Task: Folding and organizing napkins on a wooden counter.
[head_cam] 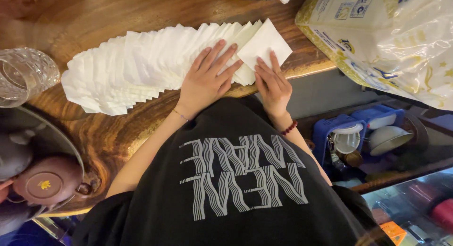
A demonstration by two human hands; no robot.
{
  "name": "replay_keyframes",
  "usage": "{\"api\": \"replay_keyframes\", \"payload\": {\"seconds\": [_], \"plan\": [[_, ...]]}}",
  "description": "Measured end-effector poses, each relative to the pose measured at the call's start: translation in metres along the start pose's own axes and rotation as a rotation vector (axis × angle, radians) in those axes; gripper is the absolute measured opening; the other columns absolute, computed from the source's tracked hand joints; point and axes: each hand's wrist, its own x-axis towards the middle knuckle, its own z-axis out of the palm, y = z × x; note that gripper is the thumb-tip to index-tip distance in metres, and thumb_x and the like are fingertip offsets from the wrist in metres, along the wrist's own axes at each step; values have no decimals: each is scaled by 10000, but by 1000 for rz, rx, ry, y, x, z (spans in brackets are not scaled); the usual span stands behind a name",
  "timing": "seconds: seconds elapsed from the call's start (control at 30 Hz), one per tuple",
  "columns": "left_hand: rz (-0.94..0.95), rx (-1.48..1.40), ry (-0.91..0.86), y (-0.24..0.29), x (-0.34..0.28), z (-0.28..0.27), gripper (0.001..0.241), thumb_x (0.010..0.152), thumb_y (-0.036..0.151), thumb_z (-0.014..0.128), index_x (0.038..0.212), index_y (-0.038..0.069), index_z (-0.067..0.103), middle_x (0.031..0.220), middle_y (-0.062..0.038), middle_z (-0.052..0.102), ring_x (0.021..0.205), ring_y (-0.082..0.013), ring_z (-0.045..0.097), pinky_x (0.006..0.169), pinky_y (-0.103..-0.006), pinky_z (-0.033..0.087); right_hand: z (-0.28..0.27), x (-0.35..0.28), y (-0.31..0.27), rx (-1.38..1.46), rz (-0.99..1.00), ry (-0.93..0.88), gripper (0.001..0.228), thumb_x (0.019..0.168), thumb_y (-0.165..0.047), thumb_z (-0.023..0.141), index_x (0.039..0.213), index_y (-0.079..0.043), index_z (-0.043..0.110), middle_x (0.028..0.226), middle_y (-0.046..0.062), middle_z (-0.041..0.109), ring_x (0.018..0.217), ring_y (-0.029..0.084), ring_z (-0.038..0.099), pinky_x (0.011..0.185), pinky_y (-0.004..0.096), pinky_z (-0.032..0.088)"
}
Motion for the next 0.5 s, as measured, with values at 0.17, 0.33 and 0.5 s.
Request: {"api": "replay_keyframes", "payload": {"seconds": [0.17, 0.33, 0.5], "plan": [[-11, -18, 6, -1, 0, 0, 359, 1016, 185, 664, 1375, 191, 661, 1612, -26, 479, 1522, -253, 397, 1242, -406, 321, -3, 1, 0, 18, -17, 11, 155, 935, 54, 779, 1077, 11, 733, 1223, 150, 743, 1342, 393, 593, 1050, 407, 552], [-8, -30, 10, -2, -1, 0, 356, 1014, 182, 665, 1371, 180, 661, 1615, -29, 474, 1524, -263, 392, 1239, -415, 334, -6, 2, 0, -14, -32, -6, 168, 921, -8, 823, 1064, -29, 736, 1264, 125, 733, 1373, 390, 585, 1080, 413, 547], [-4, -53, 14, -3, -2, 1, 371, 1012, 189, 668, 1382, 173, 654, 1613, -33, 470, 1525, -277, 385, 1234, -431, 344, -12, 31, -31, -208, -83, 128, 382, 806, -200, 897, 1091, -44, 696, 1275, 128, 647, 1181, 372, 562, 1024, 460, 449]]}}
